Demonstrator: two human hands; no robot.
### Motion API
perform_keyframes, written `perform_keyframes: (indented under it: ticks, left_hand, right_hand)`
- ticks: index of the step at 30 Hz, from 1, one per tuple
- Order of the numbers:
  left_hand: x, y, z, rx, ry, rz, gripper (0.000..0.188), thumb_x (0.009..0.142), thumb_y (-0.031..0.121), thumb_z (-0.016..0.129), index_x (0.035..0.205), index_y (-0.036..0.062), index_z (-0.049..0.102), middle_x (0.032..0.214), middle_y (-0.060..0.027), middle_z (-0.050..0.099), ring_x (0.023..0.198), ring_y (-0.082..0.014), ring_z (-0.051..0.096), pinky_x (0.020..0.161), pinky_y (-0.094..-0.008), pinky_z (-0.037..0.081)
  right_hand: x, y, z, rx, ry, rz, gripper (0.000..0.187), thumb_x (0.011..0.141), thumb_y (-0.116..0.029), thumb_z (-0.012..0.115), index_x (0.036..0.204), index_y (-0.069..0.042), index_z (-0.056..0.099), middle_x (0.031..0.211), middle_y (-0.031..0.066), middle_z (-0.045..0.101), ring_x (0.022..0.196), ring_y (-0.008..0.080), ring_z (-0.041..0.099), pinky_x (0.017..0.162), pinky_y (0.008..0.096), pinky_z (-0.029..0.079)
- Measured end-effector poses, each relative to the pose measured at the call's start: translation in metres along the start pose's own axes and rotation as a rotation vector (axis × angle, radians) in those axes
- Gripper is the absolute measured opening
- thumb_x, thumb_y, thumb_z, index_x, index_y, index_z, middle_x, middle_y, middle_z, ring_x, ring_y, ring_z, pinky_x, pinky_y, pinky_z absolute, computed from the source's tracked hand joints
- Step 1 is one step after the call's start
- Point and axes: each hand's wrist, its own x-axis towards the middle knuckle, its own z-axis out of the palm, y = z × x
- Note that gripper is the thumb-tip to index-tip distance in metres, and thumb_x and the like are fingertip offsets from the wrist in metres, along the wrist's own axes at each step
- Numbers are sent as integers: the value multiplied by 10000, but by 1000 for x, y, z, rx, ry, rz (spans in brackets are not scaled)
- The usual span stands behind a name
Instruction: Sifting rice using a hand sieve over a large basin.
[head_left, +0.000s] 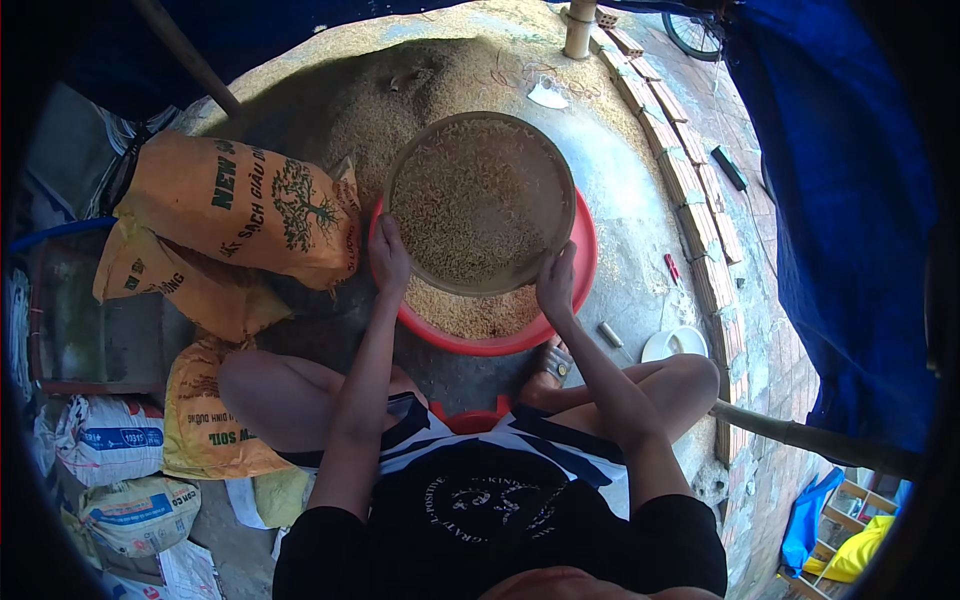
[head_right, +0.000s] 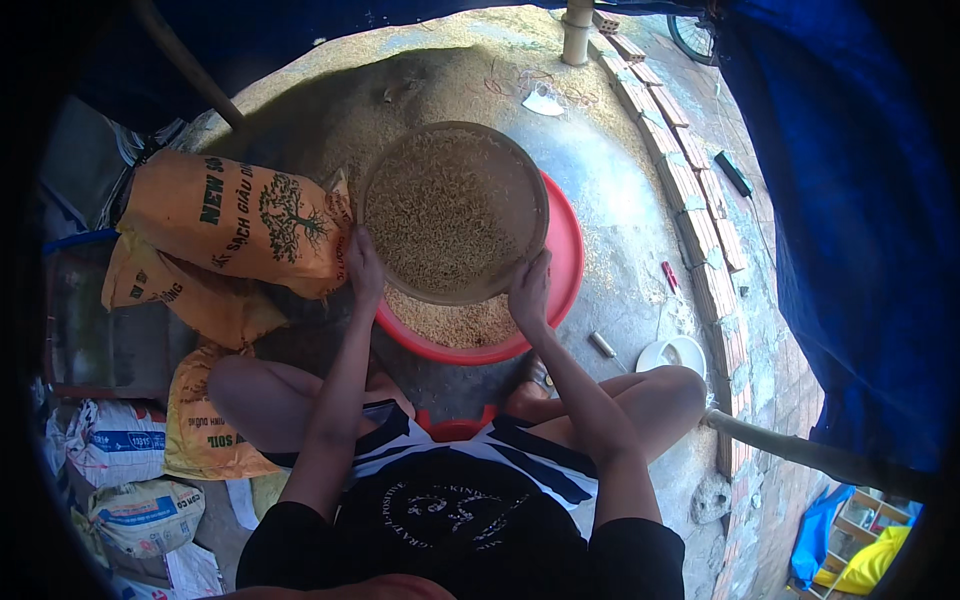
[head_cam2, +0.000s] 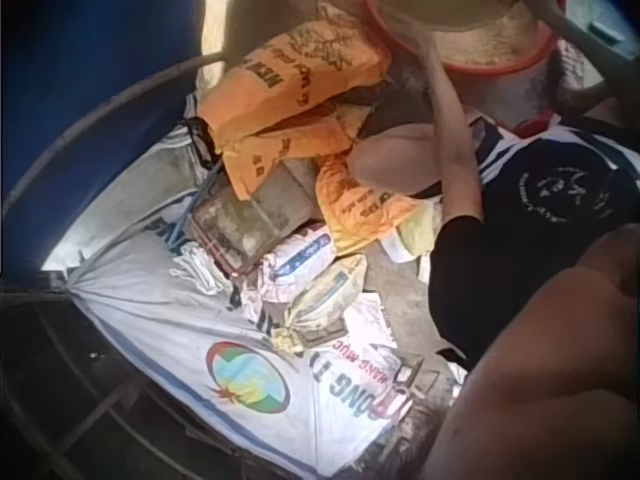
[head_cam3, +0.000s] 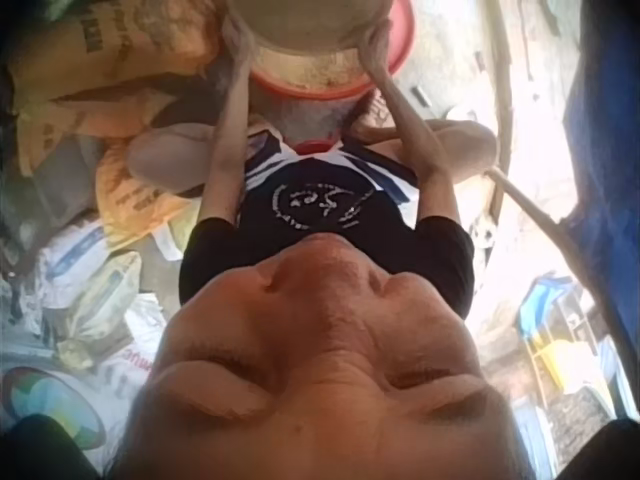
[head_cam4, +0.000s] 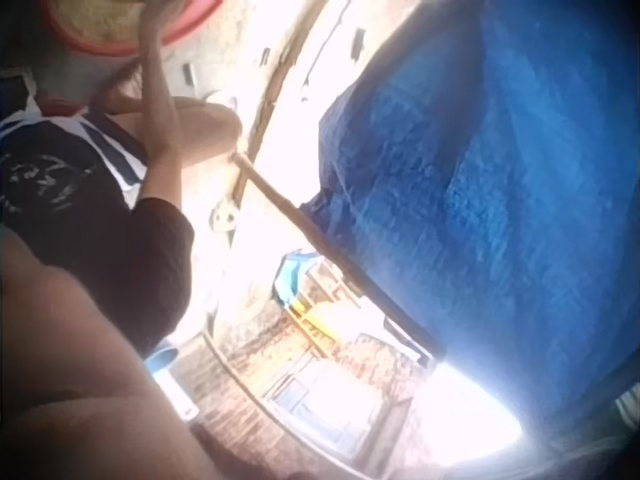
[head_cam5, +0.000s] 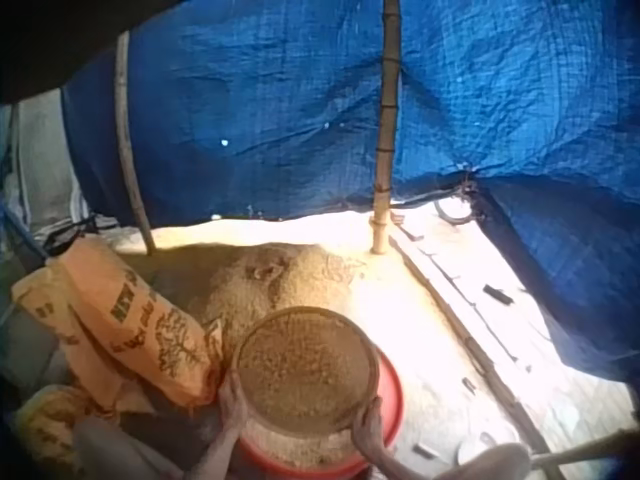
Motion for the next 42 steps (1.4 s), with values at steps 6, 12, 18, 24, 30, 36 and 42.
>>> perform_keyframes:
  ticks: [6,12,18,24,30,36,42]
  left_hand:
    - [-33,-77,8,347,-180,-386,465,840,320,292,735,-79,507,661,-223,515,656,-335,515,587,-399,367]
    - [-28,-71,10,434,-273,-417,481,834,329,290,754,-83,525,722,-253,525,734,-370,510,620,-422,376]
    - [-18,-48,11,188,-178,-303,450,831,332,304,789,-60,521,707,-233,527,706,-366,511,623,-415,383]
    - [-67,-91,21,422,-335,-435,448,827,336,322,751,-62,511,658,-223,523,653,-350,518,590,-406,370]
    - [-6,-67,-14,308,-435,-519,481,826,363,328,757,-78,509,656,-207,531,645,-294,543,587,-368,386]
    - [-31,-47,23,404,-251,-133,430,830,315,339,854,-77,514,746,-221,540,739,-328,527,647,-369,383]
    - [-37,-75,-6,170,-240,-321,430,832,328,342,916,-59,508,743,-226,540,745,-326,531,652,-353,390]
  right_hand:
    - [-18,23,5,-185,-304,262,184,772,-115,391,876,33,355,736,225,513,658,377,528,584,434,420]
    - [-13,24,-1,-56,-387,489,198,768,-126,393,856,50,366,716,235,504,643,368,532,577,423,428]
    - [-13,21,-2,-37,-140,141,233,777,-111,360,895,90,349,630,186,514,430,272,540,351,311,455]
    - [-39,30,-14,-27,-407,833,229,767,-96,371,920,72,348,682,198,527,450,266,552,381,321,487]
    - [-47,-26,-3,419,-523,784,184,780,-102,361,907,30,377,697,162,537,536,226,570,421,298,495]
    - [-10,39,-11,172,-532,730,279,772,-86,393,959,85,278,615,163,509,435,203,536,350,291,446]
    - [-31,9,6,170,-488,632,219,765,-92,392,892,57,294,589,153,497,406,201,518,333,302,416]
